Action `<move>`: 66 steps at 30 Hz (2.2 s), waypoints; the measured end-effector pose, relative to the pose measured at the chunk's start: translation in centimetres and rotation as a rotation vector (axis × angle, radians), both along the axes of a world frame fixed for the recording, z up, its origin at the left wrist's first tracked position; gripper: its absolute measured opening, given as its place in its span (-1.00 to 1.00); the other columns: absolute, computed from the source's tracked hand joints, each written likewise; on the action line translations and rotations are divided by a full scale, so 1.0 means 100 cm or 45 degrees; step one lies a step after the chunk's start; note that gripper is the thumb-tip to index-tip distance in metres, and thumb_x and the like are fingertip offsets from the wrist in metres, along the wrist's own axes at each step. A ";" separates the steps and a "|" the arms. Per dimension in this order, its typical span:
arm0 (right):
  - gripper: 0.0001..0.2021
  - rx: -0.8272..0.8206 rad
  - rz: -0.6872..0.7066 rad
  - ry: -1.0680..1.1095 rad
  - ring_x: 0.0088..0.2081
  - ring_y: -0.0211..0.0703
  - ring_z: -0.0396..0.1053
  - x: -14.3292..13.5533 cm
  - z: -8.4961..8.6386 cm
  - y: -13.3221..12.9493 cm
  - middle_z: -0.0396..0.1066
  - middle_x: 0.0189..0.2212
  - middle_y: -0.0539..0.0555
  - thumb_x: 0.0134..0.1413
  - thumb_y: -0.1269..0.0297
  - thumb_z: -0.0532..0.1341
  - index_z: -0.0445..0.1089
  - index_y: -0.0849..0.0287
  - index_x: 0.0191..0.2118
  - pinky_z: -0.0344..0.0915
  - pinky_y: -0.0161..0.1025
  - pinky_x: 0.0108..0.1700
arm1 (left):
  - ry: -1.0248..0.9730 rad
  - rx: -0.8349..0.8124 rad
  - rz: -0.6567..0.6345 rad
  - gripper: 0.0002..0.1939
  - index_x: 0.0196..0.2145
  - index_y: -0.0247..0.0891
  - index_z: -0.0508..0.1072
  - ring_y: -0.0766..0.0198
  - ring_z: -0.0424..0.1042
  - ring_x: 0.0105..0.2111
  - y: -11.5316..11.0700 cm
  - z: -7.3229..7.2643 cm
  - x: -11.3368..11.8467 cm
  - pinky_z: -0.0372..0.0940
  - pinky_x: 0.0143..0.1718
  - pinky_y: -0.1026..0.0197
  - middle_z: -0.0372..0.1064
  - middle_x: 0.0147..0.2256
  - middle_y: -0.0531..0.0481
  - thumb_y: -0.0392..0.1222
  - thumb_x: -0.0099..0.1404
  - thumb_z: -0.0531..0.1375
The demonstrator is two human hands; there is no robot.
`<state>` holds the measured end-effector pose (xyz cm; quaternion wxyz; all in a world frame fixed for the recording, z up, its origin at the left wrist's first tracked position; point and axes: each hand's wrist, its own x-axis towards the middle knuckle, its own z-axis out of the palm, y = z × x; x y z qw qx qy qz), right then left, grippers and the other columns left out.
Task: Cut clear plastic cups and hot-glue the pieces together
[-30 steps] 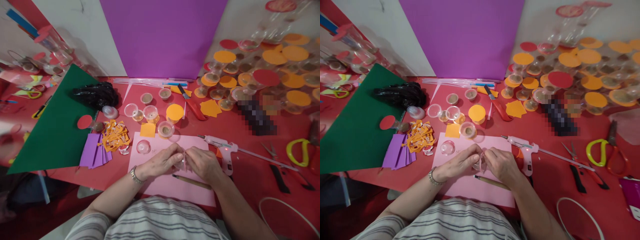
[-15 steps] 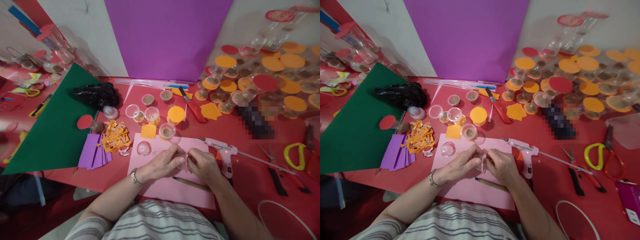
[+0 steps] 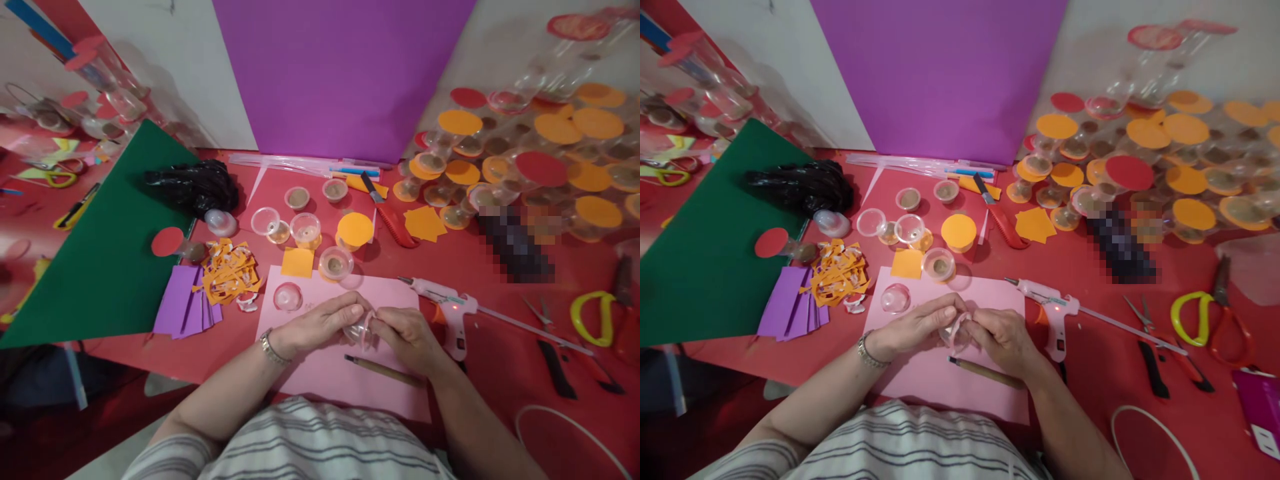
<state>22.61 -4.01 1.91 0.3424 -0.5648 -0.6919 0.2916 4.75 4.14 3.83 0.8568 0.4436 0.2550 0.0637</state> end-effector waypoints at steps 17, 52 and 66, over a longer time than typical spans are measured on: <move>-0.45 -0.539 0.115 0.911 -0.68 -0.37 0.00 -0.001 0.005 -0.004 0.07 -0.75 -0.12 0.15 -0.16 0.18 0.17 0.15 -0.66 -0.02 -0.37 -0.63 | -0.083 -0.411 0.039 -0.45 -0.32 -0.30 0.38 0.44 0.25 -0.61 -0.004 -0.013 0.004 0.13 -0.59 0.37 0.33 -0.51 0.09 0.27 0.07 0.34; -0.68 0.329 -0.170 -0.396 -0.64 -0.30 0.14 -0.007 -0.002 -0.007 0.25 -0.67 -0.08 0.28 0.44 -0.06 0.19 0.11 -0.51 -0.01 -0.30 -0.50 | 0.157 0.427 -0.110 -0.41 -0.36 -0.24 0.25 0.45 0.17 -0.59 -0.005 0.007 0.007 0.08 -0.55 0.36 0.22 -0.58 0.21 0.33 0.02 0.32; -0.68 -0.058 -0.157 0.289 -0.66 -0.36 0.04 -0.007 0.010 -0.005 0.06 -0.70 -0.16 0.22 0.28 0.07 0.10 0.09 -0.57 0.00 -0.40 -0.61 | -0.137 0.079 -0.190 -0.48 -0.30 -0.27 0.28 0.45 0.22 -0.62 0.002 -0.003 -0.002 0.11 -0.58 0.36 0.26 -0.57 0.16 0.23 0.12 0.32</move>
